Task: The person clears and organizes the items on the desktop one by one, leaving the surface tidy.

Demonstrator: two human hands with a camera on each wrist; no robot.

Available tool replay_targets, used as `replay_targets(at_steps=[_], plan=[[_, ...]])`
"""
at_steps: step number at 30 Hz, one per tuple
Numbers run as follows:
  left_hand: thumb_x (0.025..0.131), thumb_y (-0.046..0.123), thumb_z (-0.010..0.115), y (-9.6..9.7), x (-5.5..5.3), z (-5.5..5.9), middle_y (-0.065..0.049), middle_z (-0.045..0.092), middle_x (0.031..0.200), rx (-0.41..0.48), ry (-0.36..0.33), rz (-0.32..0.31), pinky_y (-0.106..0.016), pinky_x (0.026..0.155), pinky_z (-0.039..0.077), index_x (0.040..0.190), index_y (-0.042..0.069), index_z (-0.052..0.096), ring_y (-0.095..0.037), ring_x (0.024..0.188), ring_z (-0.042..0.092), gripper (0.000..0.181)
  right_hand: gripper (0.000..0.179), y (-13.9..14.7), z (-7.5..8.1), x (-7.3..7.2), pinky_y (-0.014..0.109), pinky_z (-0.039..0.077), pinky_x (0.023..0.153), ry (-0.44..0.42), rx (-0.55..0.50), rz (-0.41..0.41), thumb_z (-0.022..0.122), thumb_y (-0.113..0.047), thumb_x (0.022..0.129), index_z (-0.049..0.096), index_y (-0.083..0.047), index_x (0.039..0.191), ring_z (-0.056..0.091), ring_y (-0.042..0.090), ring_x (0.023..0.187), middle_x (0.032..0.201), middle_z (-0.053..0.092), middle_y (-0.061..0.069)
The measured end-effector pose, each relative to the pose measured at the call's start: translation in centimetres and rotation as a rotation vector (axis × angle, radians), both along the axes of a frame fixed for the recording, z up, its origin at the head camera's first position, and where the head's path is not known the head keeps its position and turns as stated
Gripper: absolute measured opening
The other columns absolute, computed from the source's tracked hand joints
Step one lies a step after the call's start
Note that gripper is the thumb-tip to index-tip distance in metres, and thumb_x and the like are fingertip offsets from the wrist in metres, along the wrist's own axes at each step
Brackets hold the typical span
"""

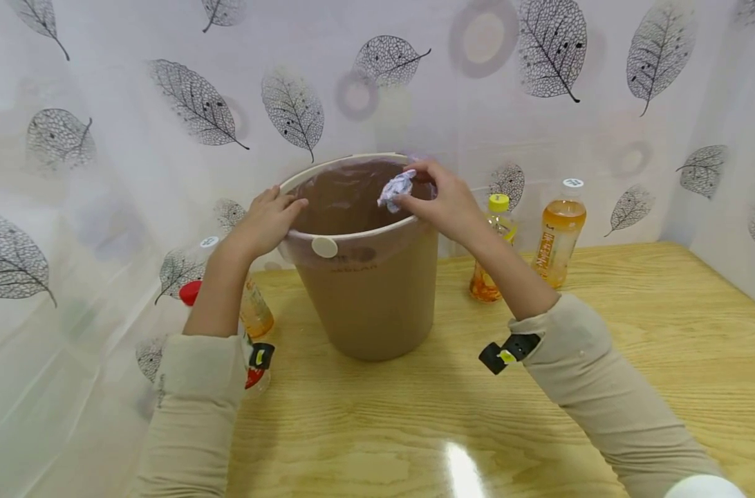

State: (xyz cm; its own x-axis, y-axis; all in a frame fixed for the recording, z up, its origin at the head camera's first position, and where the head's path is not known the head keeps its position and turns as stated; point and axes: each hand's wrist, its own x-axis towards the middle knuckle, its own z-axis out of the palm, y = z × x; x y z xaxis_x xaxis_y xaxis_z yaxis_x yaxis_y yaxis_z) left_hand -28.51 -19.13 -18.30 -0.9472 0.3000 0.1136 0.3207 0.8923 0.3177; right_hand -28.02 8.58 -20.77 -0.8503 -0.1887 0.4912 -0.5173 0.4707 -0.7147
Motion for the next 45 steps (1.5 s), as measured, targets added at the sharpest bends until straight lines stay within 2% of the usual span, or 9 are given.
replay_targets(at_steps=[6,21,26,29,34,37,45], plan=[[0.099,0.039,0.022,0.0,0.1,0.1,-0.028,0.005,0.147,0.002,-0.008,0.006,-0.053,0.107,0.003,0.139,-0.005,0.033,-0.041,0.134,-0.001,0.06,0.049,0.0,-0.1,0.1,0.032,0.035,0.098,-0.003,-0.02,0.023,0.069,-0.024,0.083,0.051,-0.004,0.123,0.047,0.021,0.115,0.122,0.055,0.008],[0.099,0.04,0.022,0.1,0.0,0.0,-0.028,0.003,0.147,0.006,-0.017,0.016,-0.053,0.107,0.002,0.14,-0.004,0.032,-0.04,0.134,-0.002,0.061,0.046,0.1,-0.4,0.1,0.034,0.036,0.097,0.011,-0.055,0.033,0.068,-0.022,0.084,0.052,-0.004,0.123,0.047,0.02,0.115,0.121,0.055,0.007],[0.099,0.039,0.022,0.1,0.0,0.0,-0.028,0.005,0.147,0.005,-0.012,0.011,-0.051,0.107,0.002,0.139,-0.005,0.033,-0.04,0.135,-0.001,0.061,0.047,0.3,-0.6,0.3,0.03,0.04,0.083,0.048,-0.03,-0.007,0.068,-0.023,0.084,0.051,-0.005,0.124,0.05,0.02,0.1,0.122,0.056,0.005],[0.099,0.039,0.022,0.1,0.1,0.0,-0.029,0.005,0.147,0.005,-0.008,0.009,-0.051,0.107,0.002,0.139,-0.005,0.033,-0.041,0.134,0.0,0.061,0.048,0.6,-0.6,0.7,0.03,0.039,0.075,0.084,-0.001,-0.038,0.069,-0.024,0.083,0.052,-0.005,0.125,0.05,0.02,0.092,0.121,0.057,0.006],[0.099,0.039,0.023,0.0,0.1,0.0,-0.029,0.005,0.147,0.009,-0.001,0.006,-0.051,0.107,0.003,0.138,-0.006,0.033,-0.042,0.134,0.002,0.061,0.047,1.6,-0.7,1.4,0.033,0.039,0.09,0.124,-0.01,-0.059,0.069,-0.023,0.084,0.052,-0.002,0.123,0.05,0.023,0.107,0.12,0.058,0.01],[0.099,0.039,0.023,0.0,0.1,0.0,-0.029,0.005,0.147,0.013,-0.002,0.006,-0.051,0.107,0.003,0.138,-0.007,0.033,-0.041,0.134,0.002,0.061,0.046,2.4,-1.0,1.8,0.033,0.035,0.097,0.132,-0.021,-0.082,0.068,-0.023,0.084,0.053,-0.003,0.122,0.048,0.021,0.113,0.12,0.057,0.009],[0.099,0.037,0.025,0.1,0.2,0.0,-0.028,0.008,0.147,0.015,0.008,0.0,-0.052,0.107,0.006,0.137,-0.008,0.033,-0.042,0.134,0.005,0.06,0.047,4.7,-2.1,2.6,0.035,0.036,0.097,0.14,-0.036,-0.137,0.067,-0.024,0.085,0.051,-0.003,0.123,0.047,0.023,0.113,0.121,0.057,0.008]])
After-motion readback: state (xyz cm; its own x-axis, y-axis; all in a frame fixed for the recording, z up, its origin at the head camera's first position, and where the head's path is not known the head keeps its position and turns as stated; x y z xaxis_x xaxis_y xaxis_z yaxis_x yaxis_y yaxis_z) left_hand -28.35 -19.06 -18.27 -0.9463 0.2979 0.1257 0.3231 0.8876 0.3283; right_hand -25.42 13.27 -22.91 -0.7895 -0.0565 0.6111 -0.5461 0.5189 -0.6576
